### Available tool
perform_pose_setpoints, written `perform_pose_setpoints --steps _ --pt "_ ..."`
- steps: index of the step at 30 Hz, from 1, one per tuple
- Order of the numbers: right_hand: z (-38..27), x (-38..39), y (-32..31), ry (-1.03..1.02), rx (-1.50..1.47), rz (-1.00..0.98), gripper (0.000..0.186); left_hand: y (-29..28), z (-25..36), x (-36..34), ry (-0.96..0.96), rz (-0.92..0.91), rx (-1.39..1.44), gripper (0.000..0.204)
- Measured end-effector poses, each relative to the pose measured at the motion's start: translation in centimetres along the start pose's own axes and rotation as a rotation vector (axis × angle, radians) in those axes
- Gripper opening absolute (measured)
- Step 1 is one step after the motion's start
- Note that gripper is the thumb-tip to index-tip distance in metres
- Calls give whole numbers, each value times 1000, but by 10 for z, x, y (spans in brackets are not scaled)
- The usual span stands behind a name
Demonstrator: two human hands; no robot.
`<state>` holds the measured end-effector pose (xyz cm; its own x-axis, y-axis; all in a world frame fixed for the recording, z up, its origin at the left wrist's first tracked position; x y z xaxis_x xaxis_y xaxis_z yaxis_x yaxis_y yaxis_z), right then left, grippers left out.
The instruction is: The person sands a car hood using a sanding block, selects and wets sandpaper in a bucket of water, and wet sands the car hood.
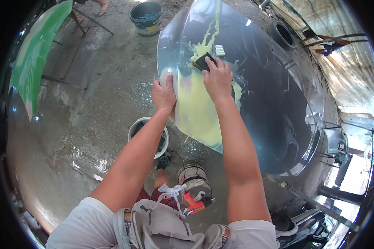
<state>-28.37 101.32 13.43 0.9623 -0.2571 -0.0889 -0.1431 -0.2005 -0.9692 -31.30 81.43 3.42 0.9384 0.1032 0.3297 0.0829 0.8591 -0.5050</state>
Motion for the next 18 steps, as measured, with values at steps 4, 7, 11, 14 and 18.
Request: perform_pose_setpoints --steps 4,7,11,14,18 --pt "3 37 -9 -60 -55 -94 49 0 3 -8 15 -87 17 74" --pt "-3 111 -14 -179 -113 -184 51 -12 23 -16 243 15 -71 75" --pt "-6 224 -26 -174 -58 -299 55 24 99 -8 763 -204 -396 80" --pt "-15 286 -21 -116 -47 -364 56 60 98 12 956 -373 -671 84" --pt "-58 370 2 147 -75 -368 57 54 55 90 1154 -610 -718 91"
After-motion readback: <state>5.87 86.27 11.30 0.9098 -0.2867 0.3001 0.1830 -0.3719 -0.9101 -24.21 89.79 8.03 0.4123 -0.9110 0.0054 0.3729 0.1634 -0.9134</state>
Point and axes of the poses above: each hand's wrist, its own x-axis away from the middle knuckle, its own y-axis out of the palm, z = x × y, the point moved 5 cm from there along -x, towards the middle knuckle, and after that the axes turned 10 degrees about -z, right-handed, at the moved point
